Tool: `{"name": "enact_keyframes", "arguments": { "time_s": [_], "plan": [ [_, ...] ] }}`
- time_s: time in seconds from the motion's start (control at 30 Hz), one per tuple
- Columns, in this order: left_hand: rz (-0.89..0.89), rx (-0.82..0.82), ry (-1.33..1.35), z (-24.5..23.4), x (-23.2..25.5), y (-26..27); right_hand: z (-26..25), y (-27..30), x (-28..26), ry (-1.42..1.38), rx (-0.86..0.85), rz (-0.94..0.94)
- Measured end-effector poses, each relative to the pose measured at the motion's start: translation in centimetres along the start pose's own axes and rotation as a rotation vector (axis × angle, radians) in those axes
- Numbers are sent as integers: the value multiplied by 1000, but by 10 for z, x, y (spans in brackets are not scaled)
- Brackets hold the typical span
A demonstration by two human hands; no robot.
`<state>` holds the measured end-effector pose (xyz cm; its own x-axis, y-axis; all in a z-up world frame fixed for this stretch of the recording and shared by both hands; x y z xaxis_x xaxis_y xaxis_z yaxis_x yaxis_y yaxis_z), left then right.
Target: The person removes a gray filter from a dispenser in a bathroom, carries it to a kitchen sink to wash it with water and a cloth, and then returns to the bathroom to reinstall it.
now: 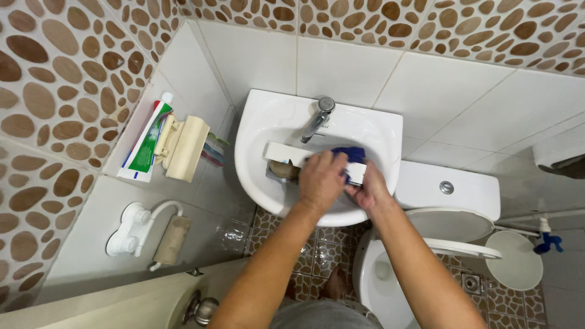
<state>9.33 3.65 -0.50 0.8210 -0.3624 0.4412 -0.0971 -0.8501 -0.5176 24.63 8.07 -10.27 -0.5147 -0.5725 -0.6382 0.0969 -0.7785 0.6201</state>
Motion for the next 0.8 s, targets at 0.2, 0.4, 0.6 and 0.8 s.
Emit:
{"name": "enact_keyframes", "arguments": {
  "time_s": [0.2, 0.4, 0.6, 0.8],
  "plan": [
    [-20, 13, 96, 14, 13, 11, -34, -38, 18, 8, -32, -75],
    [-4, 56, 171, 21, 28, 3, -30, -29, 12, -57, -53, -24],
    [187, -80, 175, 6, 19, -9, -26, -30, 11, -56, -15, -2],
    [223, -127, 244, -2, 22, -15, -33, -45, 16, -139, -115, 34]
  ]
}}
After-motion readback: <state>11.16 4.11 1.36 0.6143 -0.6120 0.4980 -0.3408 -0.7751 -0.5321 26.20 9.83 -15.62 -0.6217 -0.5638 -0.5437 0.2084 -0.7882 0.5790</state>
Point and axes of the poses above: each hand's wrist, its own y-axis away from the middle knuckle, its own z-axis out of the palm, x = y × z, the point moved 4 cm from there along -y, towards the middle knuckle, and after that the axes turned 2 degrees about y, right-handed, at the moved point
